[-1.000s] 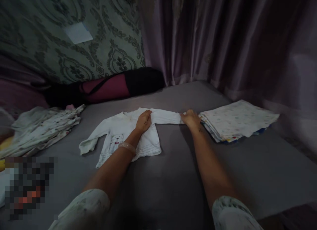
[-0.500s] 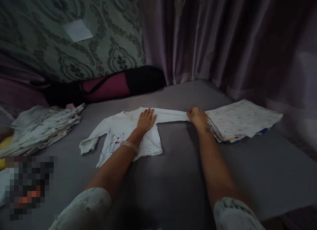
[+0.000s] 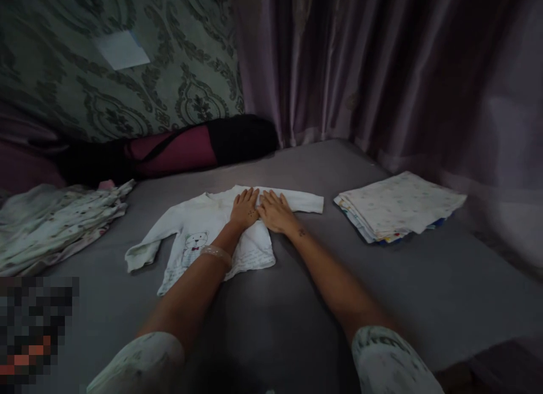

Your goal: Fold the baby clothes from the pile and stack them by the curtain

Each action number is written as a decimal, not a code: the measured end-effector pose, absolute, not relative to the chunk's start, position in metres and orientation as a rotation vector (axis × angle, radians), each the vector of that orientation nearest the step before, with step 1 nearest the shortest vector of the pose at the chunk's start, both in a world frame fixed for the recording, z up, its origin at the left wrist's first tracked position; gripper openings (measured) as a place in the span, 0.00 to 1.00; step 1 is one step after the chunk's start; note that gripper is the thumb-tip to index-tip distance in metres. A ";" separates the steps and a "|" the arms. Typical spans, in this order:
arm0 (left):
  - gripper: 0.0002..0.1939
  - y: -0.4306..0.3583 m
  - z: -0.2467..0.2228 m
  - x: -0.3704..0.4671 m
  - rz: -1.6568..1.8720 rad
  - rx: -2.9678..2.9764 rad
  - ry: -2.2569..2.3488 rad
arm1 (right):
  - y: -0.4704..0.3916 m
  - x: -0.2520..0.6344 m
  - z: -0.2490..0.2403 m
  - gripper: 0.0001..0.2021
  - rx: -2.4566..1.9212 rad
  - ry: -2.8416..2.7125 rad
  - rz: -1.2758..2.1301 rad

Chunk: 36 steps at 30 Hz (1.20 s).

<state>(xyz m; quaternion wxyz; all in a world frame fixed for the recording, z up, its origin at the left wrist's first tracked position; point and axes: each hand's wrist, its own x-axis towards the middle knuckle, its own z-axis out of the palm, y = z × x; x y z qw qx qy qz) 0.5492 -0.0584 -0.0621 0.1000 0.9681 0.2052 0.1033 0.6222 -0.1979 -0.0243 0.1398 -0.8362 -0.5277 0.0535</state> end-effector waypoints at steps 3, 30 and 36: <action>0.31 -0.059 -0.061 0.549 0.277 2.880 0.601 | -0.189 0.616 -0.035 0.31 -2.414 -1.507 0.237; 0.24 -0.016 -0.031 0.447 0.367 2.391 0.437 | -0.115 0.588 -0.009 0.33 -2.504 -1.616 0.277; 0.20 0.012 -0.009 0.366 0.543 2.266 0.928 | -0.068 0.591 -0.036 0.34 -2.600 -1.492 0.219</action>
